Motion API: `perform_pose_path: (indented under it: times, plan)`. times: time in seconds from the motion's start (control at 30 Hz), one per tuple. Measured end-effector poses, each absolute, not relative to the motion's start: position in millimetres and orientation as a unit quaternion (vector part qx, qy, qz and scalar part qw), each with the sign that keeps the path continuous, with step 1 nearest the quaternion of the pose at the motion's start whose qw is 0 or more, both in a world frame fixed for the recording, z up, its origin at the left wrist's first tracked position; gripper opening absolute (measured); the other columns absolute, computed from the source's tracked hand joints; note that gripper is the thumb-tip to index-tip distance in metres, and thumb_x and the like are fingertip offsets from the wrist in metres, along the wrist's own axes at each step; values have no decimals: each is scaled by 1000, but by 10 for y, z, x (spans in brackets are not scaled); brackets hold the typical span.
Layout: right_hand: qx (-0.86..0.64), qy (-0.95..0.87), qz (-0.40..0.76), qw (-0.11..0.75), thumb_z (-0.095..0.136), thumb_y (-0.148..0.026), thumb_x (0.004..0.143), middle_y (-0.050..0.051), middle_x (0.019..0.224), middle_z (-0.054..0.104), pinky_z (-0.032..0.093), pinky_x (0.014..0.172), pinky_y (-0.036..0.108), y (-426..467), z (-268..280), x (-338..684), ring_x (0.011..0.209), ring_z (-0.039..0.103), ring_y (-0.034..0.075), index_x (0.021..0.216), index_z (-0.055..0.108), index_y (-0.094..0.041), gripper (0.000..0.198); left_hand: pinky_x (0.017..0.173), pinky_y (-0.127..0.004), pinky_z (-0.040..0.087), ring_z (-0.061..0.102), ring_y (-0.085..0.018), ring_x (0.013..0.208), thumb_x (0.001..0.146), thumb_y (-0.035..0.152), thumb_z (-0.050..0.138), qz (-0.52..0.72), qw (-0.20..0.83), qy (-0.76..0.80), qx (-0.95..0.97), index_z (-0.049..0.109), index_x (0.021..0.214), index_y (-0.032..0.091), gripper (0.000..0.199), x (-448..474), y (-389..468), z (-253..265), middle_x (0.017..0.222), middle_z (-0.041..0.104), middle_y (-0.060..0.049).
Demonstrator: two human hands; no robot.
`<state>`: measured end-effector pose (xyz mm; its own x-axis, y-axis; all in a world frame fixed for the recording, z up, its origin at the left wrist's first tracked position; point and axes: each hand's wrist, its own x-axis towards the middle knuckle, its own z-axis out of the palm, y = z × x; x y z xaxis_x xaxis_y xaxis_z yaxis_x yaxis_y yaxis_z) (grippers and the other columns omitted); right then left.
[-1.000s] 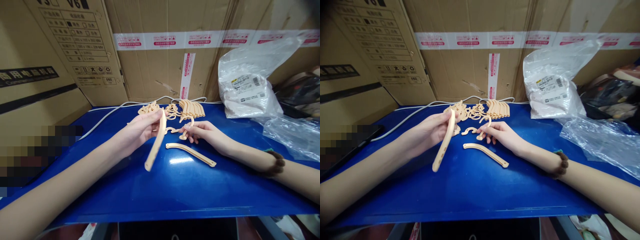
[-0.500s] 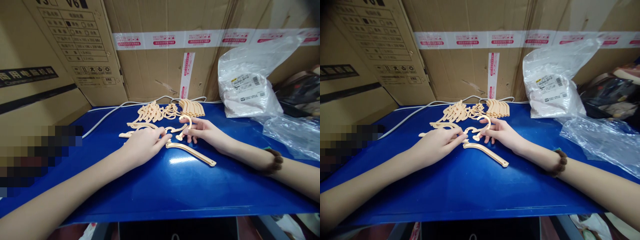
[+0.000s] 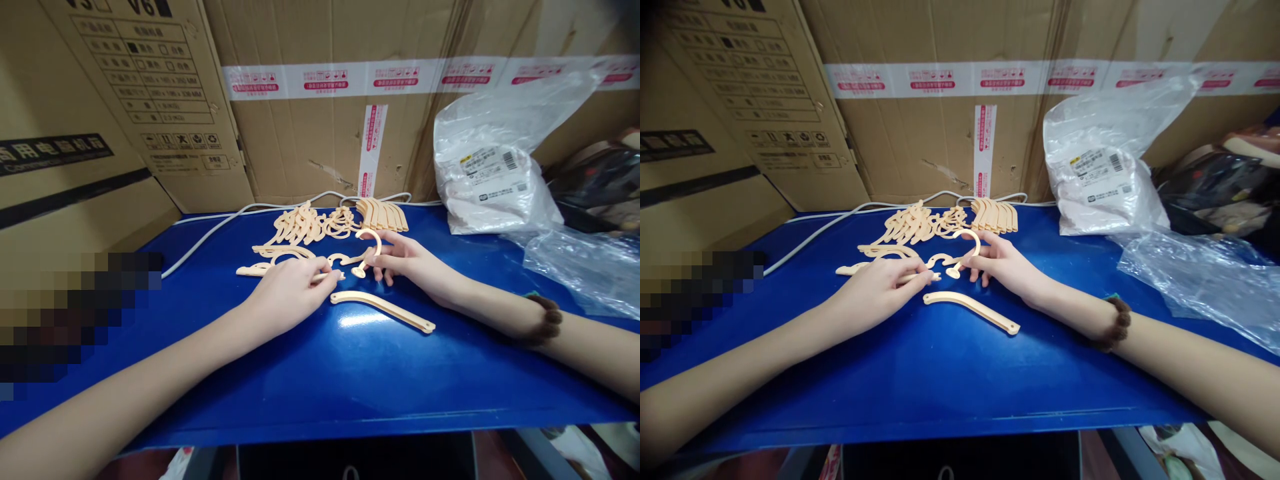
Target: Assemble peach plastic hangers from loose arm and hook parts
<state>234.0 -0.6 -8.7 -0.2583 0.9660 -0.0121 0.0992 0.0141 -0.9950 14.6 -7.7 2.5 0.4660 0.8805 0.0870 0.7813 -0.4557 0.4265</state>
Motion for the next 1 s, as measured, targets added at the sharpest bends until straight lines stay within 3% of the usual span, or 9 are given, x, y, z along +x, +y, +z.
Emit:
perform_pose_path:
  times: [0.23,0.43,0.73,1.0]
  plan:
    - [-456,-532,564,437,74,-21,74,-3,74,62,44,48,18,14,-82,2360,60,54,8,125,50,-17,57,70,-33,39,58,-19,79,94,35,44,178,153,464,854,58,89,21,20,165,-74,0,84,63,-1]
    - [-446,-517,569,458,76,-22,73,-3,77,62,44,49,18,25,-98,2378,60,53,8,128,47,-21,62,74,-32,43,60,-17,85,93,28,49,229,201,404,863,55,96,20,10,158,-75,-62,92,64,1]
    - [-412,-538,586,443,76,-23,75,-4,76,64,43,52,18,31,-114,2409,59,53,7,130,45,-20,63,80,-29,45,61,-15,91,99,29,47,253,223,337,879,56,104,20,13,155,-65,-48,99,67,1]
    - [-384,-552,601,432,74,-25,79,-3,79,66,43,54,19,52,-145,2462,60,53,6,132,46,-23,60,81,-28,45,62,-16,94,100,25,45,263,123,287,913,60,112,16,21,118,-67,-37,107,68,-3]
